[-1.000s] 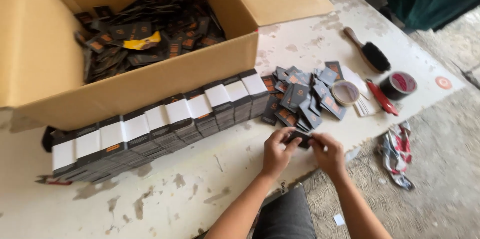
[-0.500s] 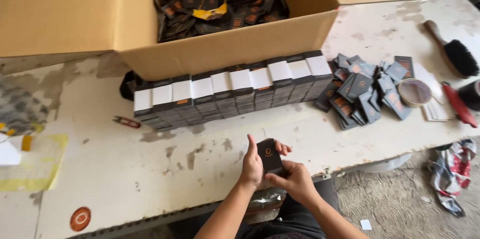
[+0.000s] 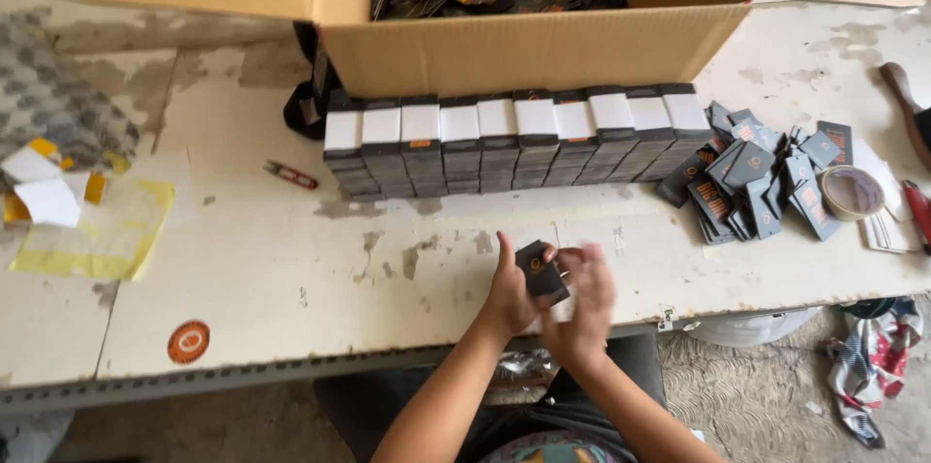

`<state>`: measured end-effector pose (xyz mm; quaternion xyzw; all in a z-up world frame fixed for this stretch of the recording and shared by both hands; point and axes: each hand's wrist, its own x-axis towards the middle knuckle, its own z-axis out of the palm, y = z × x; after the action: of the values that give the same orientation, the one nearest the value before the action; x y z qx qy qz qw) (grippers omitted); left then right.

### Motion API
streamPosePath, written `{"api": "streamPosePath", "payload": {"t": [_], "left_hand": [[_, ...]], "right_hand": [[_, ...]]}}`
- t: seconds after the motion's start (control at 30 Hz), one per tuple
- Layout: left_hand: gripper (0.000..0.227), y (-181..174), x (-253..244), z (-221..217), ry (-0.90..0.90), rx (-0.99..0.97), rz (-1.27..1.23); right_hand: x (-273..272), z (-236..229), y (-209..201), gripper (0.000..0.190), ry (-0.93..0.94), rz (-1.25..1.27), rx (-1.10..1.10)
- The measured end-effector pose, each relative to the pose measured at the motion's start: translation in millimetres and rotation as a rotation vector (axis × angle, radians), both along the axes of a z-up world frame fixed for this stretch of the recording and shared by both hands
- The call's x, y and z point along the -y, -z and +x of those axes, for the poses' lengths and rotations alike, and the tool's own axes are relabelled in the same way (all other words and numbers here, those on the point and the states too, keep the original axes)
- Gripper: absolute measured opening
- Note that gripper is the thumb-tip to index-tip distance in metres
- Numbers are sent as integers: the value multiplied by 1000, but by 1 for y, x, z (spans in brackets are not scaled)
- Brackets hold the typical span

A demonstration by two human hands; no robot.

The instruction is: The person takes small black cards from a large cardboard box and places them on a table. They then pick up the cards and stack them into neat piles, organizing them by hand.

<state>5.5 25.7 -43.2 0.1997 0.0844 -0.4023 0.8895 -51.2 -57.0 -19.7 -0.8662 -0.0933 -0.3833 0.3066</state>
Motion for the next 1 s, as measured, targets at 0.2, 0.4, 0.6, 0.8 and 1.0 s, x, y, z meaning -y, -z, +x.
{"api": "streamPosePath", "payload": {"t": [0.2,0.4,0.6,0.8,1.0], "left_hand": [[61,13,0,-16,-442,-160,-232],[68,-1,-6,-37,-223,-67,-443],[56,-27,-12,-20,-369,-229,-234],[29,12,14,-30,-298,-132,-183],[34,-49,-13,-4,45,365,455]], "right_hand": [[-23,-42,-32,40,-805,-109,-143],[-29,-30,-34,44,-320,-14,-112],[-21,-42,-44,26,-644,-87,-263],[67,-27,-26,30,-18,52,-187],[207,15,-7,34,704,51,-562]]}}
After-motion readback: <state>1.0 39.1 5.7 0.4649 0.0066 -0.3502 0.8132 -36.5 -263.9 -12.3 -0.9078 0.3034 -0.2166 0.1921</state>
